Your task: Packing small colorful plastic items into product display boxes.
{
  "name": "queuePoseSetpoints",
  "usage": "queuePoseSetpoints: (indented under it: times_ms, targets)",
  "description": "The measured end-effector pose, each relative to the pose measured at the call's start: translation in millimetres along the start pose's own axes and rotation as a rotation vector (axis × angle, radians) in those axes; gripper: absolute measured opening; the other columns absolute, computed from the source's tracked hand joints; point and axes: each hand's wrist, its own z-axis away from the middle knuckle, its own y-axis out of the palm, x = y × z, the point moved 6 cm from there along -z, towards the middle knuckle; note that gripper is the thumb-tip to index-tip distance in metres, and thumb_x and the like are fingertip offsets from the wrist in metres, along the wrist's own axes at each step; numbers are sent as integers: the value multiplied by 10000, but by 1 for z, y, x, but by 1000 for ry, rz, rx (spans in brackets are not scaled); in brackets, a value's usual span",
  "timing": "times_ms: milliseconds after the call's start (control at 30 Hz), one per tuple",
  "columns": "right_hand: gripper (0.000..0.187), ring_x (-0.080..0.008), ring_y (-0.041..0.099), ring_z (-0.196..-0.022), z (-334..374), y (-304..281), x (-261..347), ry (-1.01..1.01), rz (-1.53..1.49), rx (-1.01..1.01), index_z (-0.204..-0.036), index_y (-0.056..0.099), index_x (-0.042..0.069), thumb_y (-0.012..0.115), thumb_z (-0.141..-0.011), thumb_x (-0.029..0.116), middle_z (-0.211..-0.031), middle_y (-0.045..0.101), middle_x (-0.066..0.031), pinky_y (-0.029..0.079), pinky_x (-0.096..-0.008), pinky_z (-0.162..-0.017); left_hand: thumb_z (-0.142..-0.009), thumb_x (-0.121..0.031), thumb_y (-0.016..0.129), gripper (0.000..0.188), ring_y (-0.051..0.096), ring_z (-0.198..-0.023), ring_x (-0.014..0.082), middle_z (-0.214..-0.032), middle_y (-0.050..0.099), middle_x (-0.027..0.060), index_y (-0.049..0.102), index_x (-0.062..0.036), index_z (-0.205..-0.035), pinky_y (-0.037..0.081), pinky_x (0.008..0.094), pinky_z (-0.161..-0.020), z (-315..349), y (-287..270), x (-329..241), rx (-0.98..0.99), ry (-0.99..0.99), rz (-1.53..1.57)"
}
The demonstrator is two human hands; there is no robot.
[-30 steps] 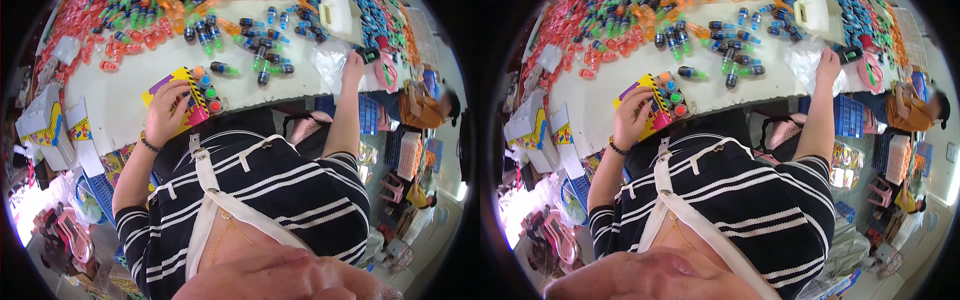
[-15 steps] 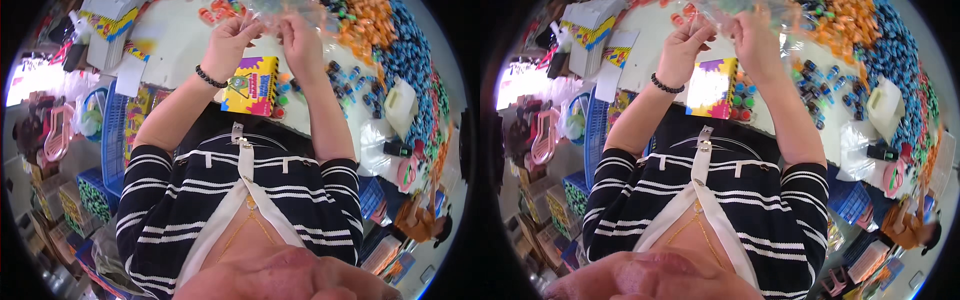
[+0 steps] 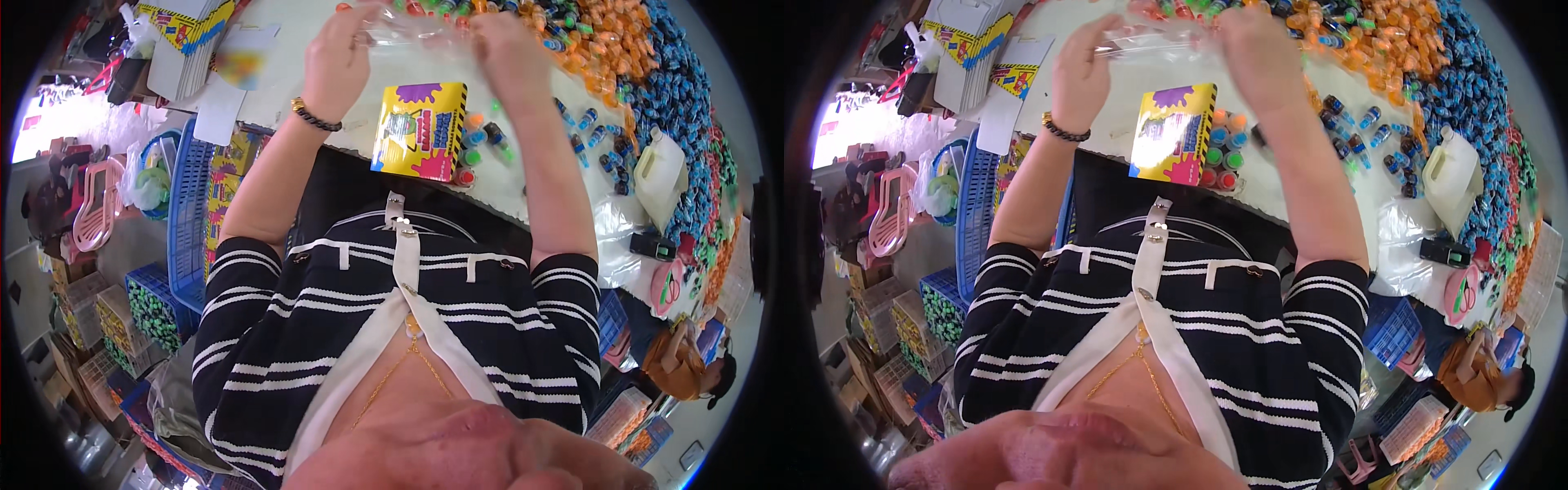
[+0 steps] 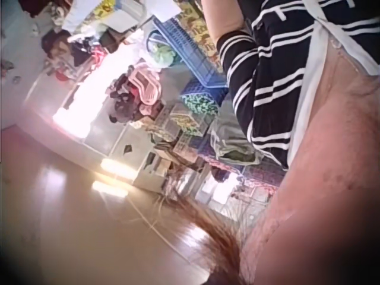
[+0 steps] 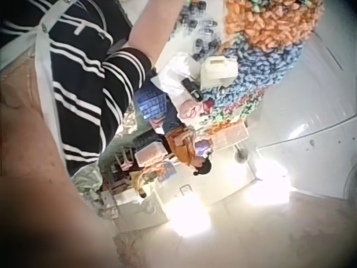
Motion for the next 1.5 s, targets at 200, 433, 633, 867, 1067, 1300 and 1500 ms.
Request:
queuePoseSetpoints:
  times_ms: [200,433,633,867,1067,1300,1500]
  targets:
    - [225,-221,643,-951,41,-46,-81,557,-297,-223,-1086,594,62,552,-928,217,-1066,653,-103,531,-352,-767,-952,-37,476,217,627,-852,167,-1047,623,117,521,12,-1158,527,292,-777,21,-8,2,-402,-257,619]
    - [227,-153,638,-925,119,56,-35,707,-1836,-483,-1045,611,2,501,-979,189,-1092,650,-66,519,-299,-767,-961,-89,520,209,635,-879,152,-1086,640,124,535,20,-1138,508,253,-789,92,66,45,-351,-1000,1375]
    - [276,-264,580,-1120,187,120,-45,860,-1196,-99,-1190,596,-8,503,-951,96,-1186,619,-128,437,-307,-953,-961,-120,527,205,635,-958,186,-1155,629,137,606,33,-1070,519,278,-794,158,88,75,-91,-984,875]
    - [310,-321,576,-1066,181,106,-31,511,-611,30,-1134,630,41,558,-834,11,-1166,614,-129,456,-345,-926,-887,-113,575,170,648,-891,311,-964,678,174,670,14,-950,513,340,-775,134,75,60,335,-374,1]
    - [234,-352,578,-949,170,89,-27,302,-311,63,-1007,639,43,580,-783,10,-1047,623,-129,473,-405,-832,-865,-139,597,174,637,-750,359,-911,665,196,637,15,-935,521,359,-688,126,67,54,361,-393,-75]
    - [183,-342,562,-896,201,82,-11,514,-508,225,-904,617,53,649,-729,98,-949,614,-116,453,-408,-775,-868,-142,613,162,644,-657,199,-889,666,147,590,13,-907,521,313,-590,163,43,50,416,-1143,284]
    - [177,-341,565,-874,203,78,-12,412,-492,186,-891,610,47,656,-722,76,-917,615,-118,454,-409,-747,-863,-109,611,143,635,-695,170,-859,650,114,585,21,-918,518,296,-627,168,32,39,415,-1130,364]
